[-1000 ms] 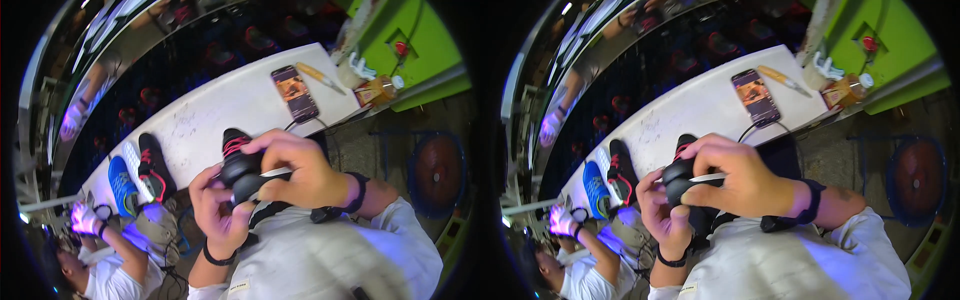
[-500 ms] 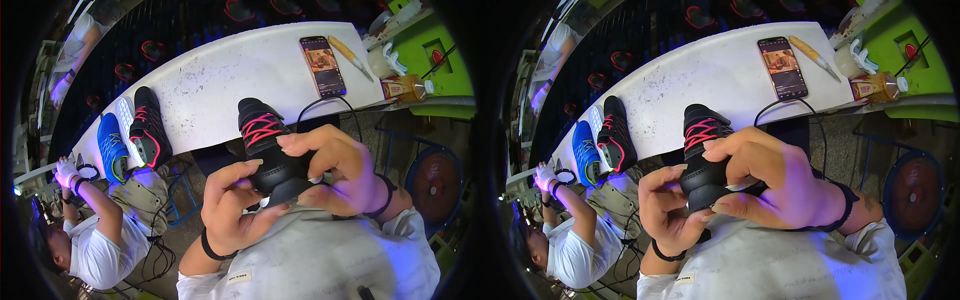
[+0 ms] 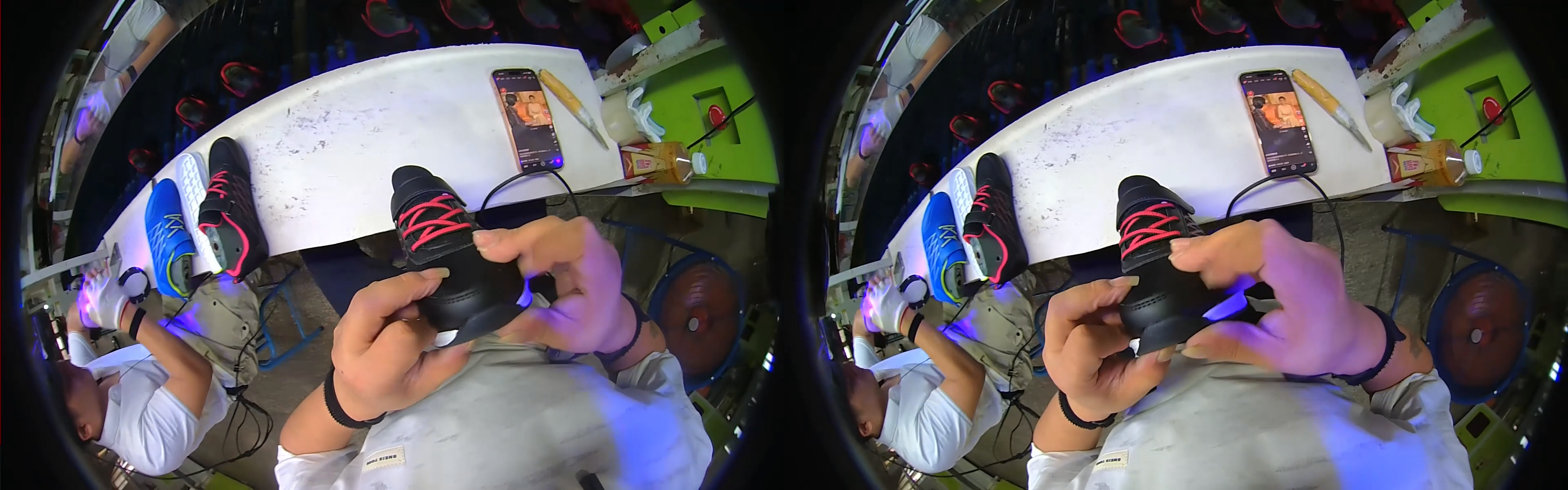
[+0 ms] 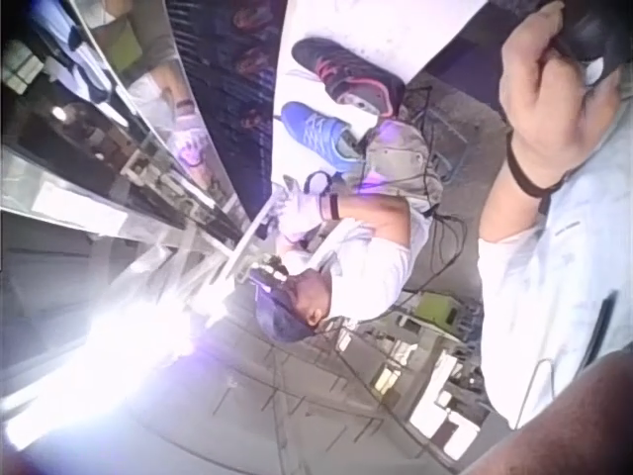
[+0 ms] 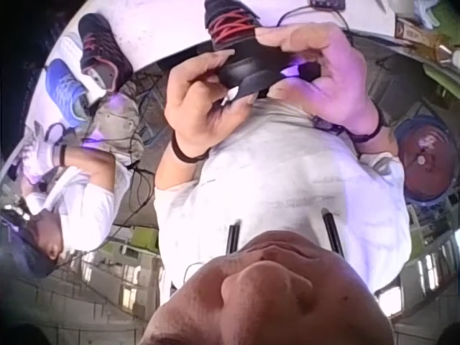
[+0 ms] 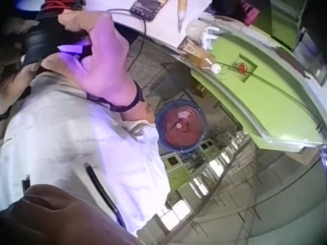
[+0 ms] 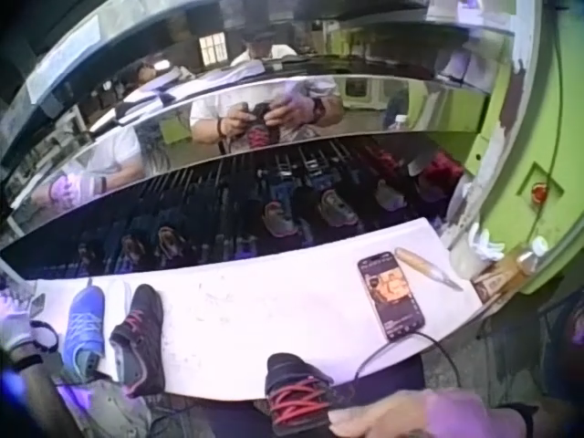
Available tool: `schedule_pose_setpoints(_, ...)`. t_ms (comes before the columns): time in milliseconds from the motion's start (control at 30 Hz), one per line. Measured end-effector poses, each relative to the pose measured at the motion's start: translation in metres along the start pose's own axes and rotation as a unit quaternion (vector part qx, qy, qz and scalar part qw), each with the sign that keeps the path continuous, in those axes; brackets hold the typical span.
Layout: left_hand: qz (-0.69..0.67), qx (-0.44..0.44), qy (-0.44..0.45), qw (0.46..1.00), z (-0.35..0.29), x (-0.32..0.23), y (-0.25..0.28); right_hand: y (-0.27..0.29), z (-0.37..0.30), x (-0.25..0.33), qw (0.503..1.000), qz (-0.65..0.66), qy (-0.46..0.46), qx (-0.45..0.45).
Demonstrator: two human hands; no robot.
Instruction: Inspecting shoes for quality and inserting insoles on a shoe manufacturing line.
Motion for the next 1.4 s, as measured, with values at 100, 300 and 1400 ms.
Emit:
schedule_pose_setpoints(100, -0.009, 0.013, -0.051, 0.999, 0.012, 0.008, -0.012, 0.014, 0.008, 0.009, 0.992, -0.121, -0.027, 0.028)
schedule_pose_setpoints(300, 0.059, -0.037, -0.02, 0.997, 0.005, 0.011, -0.044, 0.02, 0.014, -0.024, 0.999, -0.011, -0.02, 0.036)
schedule_pose_setpoints(1400, -0.11, -0.133, 0.098, 0.98, -0.059, 0.04, 0.026, 0.141, -0.202, -0.024, 0.74, -0.473, -0.427, 0.216)
Point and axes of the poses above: each hand's wrist, its own z-axis towards the middle knuckle, its own y-axis out of the back of the hand, x = y × z, the point moved 1 cm from there along z, towards the middle knuckle, and after that the axes turned 4 degrees about -x, right-handed, at the moved point
